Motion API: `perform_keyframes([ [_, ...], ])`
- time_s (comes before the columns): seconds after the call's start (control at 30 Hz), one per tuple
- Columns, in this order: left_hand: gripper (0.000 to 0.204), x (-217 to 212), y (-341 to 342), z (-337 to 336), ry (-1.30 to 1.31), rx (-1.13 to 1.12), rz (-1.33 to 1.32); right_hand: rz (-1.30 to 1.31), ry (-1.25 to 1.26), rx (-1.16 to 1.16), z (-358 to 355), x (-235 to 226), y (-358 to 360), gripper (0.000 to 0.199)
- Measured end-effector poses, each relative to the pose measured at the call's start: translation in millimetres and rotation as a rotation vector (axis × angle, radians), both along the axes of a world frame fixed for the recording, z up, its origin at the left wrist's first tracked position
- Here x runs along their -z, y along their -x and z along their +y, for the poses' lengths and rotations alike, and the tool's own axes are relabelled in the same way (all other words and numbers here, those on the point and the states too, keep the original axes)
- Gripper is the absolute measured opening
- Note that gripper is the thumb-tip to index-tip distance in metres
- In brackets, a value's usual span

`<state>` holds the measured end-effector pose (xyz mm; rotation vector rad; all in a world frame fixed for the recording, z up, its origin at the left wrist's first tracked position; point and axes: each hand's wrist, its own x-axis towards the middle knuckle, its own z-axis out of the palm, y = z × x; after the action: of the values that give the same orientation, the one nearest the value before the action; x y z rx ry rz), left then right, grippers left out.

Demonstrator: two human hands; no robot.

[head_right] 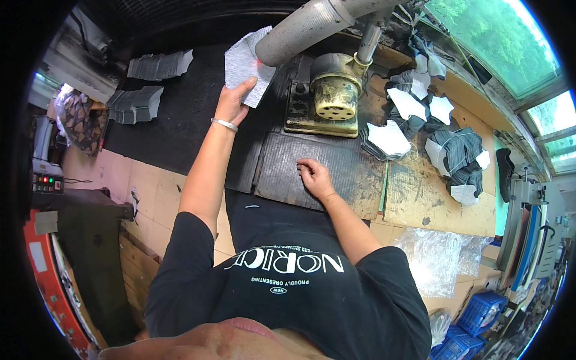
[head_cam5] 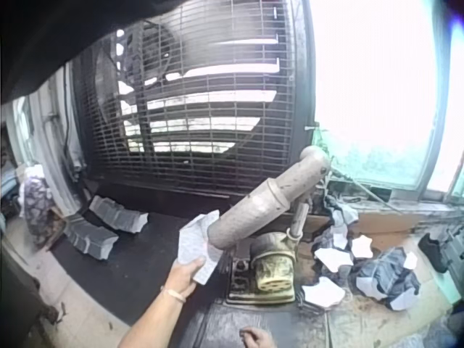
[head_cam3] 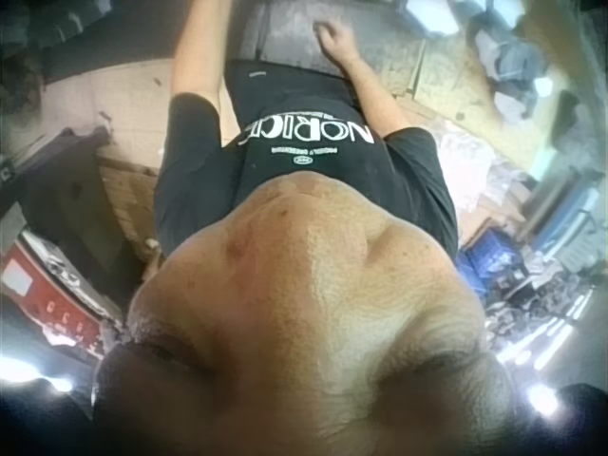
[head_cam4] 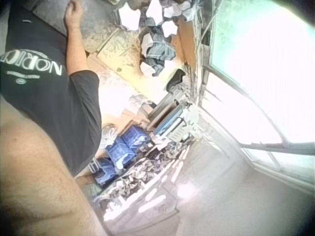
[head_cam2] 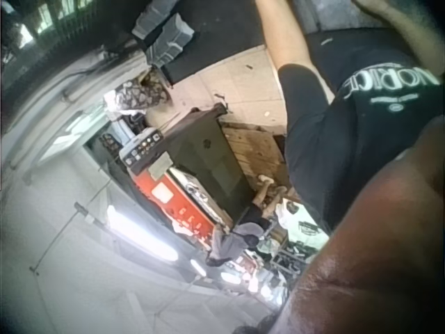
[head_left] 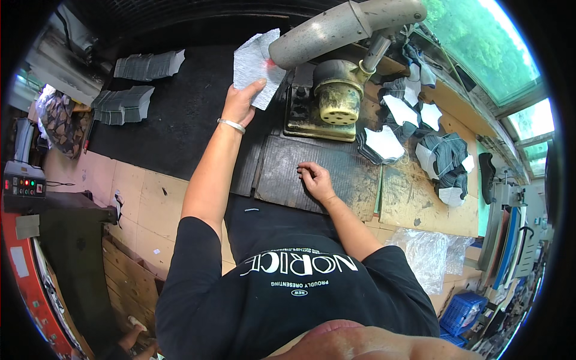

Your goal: The person thins the edges of shoe upper components using a specialized skiving machine.

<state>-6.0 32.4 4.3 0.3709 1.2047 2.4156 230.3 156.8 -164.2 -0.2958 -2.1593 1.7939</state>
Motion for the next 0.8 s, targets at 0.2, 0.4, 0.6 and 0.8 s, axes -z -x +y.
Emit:
perform_keyframes([
  [0.2,0.037,4,-3,7,-0.029,0.050,-0.043,0.000,-0.034,-0.001,0,-5,0,0.014],
  [0.4,0.039,9,-11,9,-0.032,0.091,-0.082,-0.018,-0.035,-0.007,0,-8,1,0.014],
  [0.6,0.047,18,-21,8,-0.009,0.140,-0.093,-0.017,-0.046,-0.002,0,-10,0,0.014],
  [0.8,0.042,17,-26,5,-0.028,0.154,-0.108,-0.002,-0.074,-0.010,1,-11,-1,0.013],
])
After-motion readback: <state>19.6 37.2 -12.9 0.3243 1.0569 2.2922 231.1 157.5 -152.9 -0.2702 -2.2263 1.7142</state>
